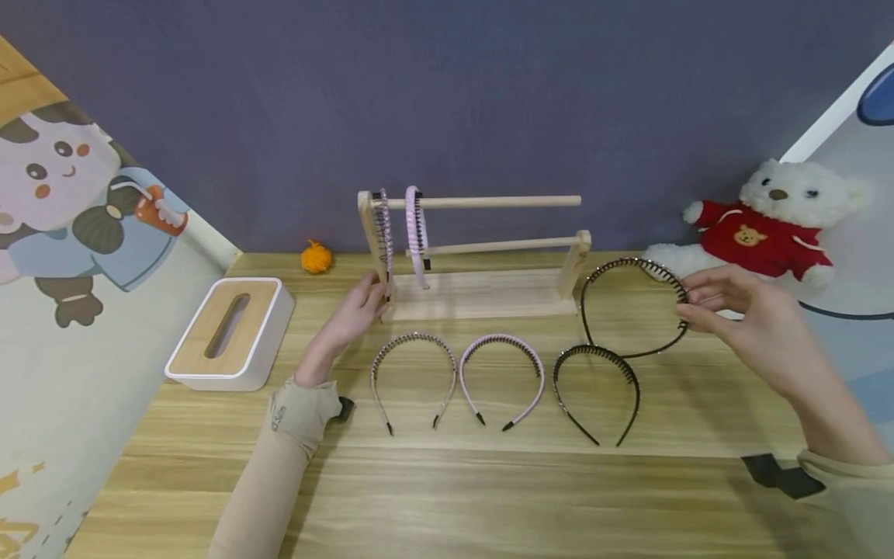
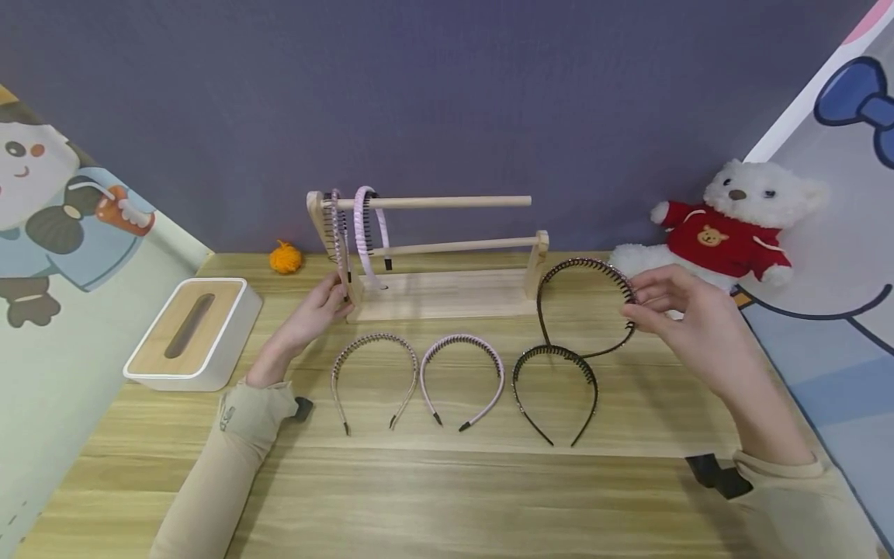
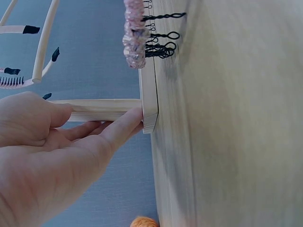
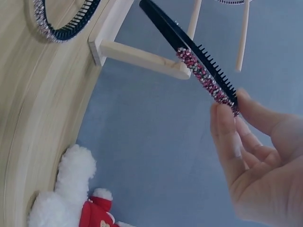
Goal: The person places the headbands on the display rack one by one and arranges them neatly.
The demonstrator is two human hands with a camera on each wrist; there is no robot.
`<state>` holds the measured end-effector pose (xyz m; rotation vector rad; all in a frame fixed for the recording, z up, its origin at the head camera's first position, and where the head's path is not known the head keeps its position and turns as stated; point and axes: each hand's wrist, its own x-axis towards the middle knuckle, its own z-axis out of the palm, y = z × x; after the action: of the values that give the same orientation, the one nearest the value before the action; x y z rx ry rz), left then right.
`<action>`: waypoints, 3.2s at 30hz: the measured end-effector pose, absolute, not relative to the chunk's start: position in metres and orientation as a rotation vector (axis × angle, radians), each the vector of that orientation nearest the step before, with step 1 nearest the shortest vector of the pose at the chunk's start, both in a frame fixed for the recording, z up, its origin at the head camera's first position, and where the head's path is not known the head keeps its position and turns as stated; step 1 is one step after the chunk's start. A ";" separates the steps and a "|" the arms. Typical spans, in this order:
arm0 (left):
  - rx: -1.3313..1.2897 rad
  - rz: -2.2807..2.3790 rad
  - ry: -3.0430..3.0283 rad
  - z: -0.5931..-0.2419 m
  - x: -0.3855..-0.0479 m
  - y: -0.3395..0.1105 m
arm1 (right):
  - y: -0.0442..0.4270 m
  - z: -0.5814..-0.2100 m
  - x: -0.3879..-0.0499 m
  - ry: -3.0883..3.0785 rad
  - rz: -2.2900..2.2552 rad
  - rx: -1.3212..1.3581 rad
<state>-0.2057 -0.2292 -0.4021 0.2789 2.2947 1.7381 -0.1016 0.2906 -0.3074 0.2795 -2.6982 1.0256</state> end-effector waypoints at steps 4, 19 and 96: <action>0.292 1.738 2.304 -0.402 -0.206 -0.229 | 0.286 -0.307 -0.101 -2.677 1.106 0.302; 0.299 1.707 2.312 -0.402 -0.205 -0.230 | 0.261 -0.302 -0.100 -2.470 1.381 0.222; 0.307 1.749 2.285 -0.402 -0.206 -0.230 | 0.207 -0.263 -0.142 -2.143 1.521 0.085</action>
<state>-0.2055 -0.2295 -0.4025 0.3071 2.2849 1.7490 -0.1422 0.2068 -0.2627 0.0846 -2.1426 1.5209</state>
